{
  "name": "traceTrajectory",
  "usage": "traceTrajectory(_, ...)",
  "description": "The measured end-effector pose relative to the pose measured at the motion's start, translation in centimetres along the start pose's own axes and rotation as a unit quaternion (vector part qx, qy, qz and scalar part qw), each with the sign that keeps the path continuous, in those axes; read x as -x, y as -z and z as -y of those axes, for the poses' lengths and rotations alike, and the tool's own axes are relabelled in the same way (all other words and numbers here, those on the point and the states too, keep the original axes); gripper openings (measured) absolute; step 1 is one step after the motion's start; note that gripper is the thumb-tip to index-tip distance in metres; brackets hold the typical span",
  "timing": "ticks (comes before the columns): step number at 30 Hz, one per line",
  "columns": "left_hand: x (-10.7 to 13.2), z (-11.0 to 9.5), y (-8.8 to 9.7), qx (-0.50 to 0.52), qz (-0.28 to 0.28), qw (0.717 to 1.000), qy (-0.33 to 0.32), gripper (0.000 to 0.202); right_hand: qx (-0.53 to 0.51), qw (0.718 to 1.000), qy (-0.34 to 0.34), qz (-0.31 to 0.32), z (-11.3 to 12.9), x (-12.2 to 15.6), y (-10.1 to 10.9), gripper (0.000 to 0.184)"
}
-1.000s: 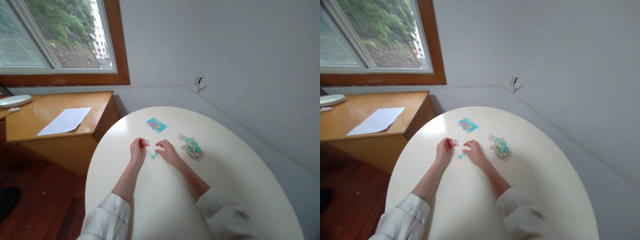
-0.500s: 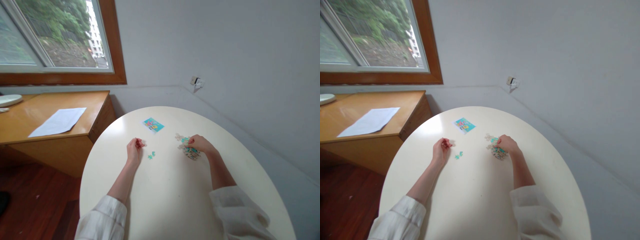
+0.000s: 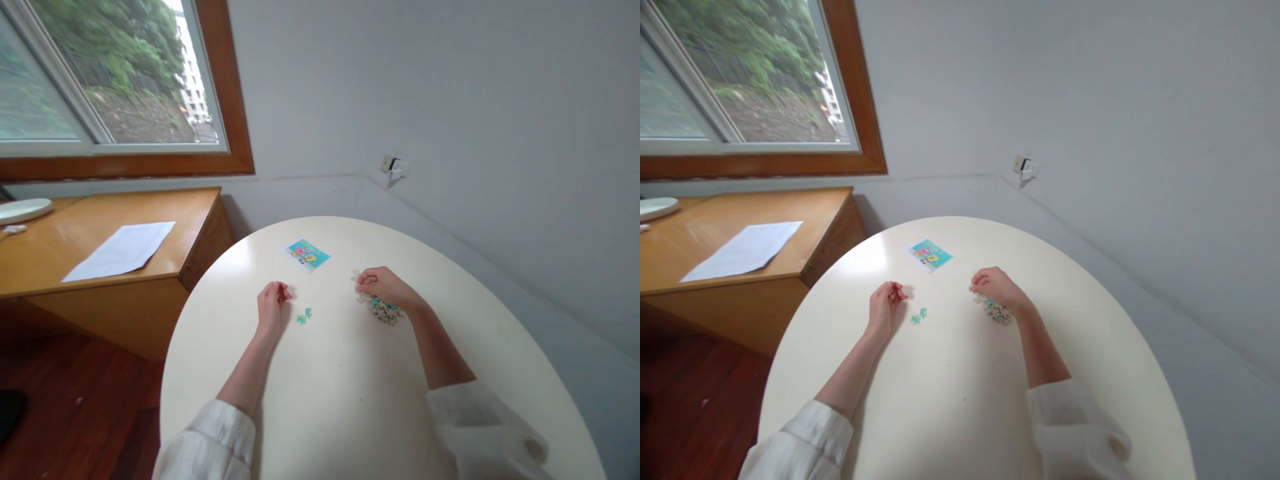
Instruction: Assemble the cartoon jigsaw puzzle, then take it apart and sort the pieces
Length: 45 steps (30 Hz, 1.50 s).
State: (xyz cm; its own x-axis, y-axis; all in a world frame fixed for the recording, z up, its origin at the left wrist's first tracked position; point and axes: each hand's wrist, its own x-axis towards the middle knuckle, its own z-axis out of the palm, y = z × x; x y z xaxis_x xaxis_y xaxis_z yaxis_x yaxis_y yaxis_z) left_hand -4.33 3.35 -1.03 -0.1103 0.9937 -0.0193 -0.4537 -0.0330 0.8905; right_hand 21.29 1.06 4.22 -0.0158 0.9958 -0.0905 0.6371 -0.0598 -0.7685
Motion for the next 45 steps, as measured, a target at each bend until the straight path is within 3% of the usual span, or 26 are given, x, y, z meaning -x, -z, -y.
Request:
traceTrajectory(3,0.0,0.0,0.0,0.004,-0.003,1.000,0.003,0.020,-0.093,0.988,0.042,0.119,2.4,0.3,-2.9,0.008)
traceTrajectory(6,0.0,0.0,-0.1,0.008,-0.004,1.000,0.001,0.021,-0.092,0.972,0.050,0.212,4.1,0.6,-5.8,0.005)
traceTrajectory(8,0.0,0.0,-0.1,0.007,-0.003,1.000,-0.001,0.021,-0.070,0.967,0.053,0.237,4.6,0.8,-7.2,0.003)
traceTrajectory(12,-0.2,0.1,-0.1,-0.002,-0.002,1.000,-0.006,0.021,0.022,0.973,0.044,0.227,4.8,1.0,-8.5,0.007)
traceTrajectory(21,-0.1,0.1,-0.1,-0.015,-0.002,1.000,-0.008,0.022,0.159,0.976,0.038,0.143,5.7,1.5,-9.0,0.021)
traceTrajectory(26,-0.1,0.0,-0.1,-0.014,0.002,1.000,-0.005,0.022,0.110,0.980,0.061,0.157,5.4,1.0,-6.4,0.017)
traceTrajectory(29,-0.1,-0.1,-0.1,-0.016,0.002,1.000,0.000,0.023,0.083,0.993,0.029,0.083,4.1,0.8,-2.9,0.014)
traceTrajectory(32,0.0,-0.2,-0.1,-0.022,0.002,1.000,0.002,0.023,0.170,0.985,-0.038,-0.007,2.5,1.2,0.9,0.012)
traceTrajectory(35,0.1,-0.3,-0.2,-0.023,-0.001,1.000,0.003,0.023,0.258,0.961,-0.098,-0.008,1.3,1.8,3.2,0.009)
traceTrajectory(41,0.1,-0.3,-0.3,-0.012,0.000,1.000,0.005,0.021,0.296,0.948,-0.119,0.026,0.1,1.8,3.6,0.014)
traceTrajectory(45,0.1,-0.3,-0.2,-0.016,0.003,1.000,0.005,0.020,0.312,0.943,-0.114,0.016,-1.0,1.2,3.1,0.033)
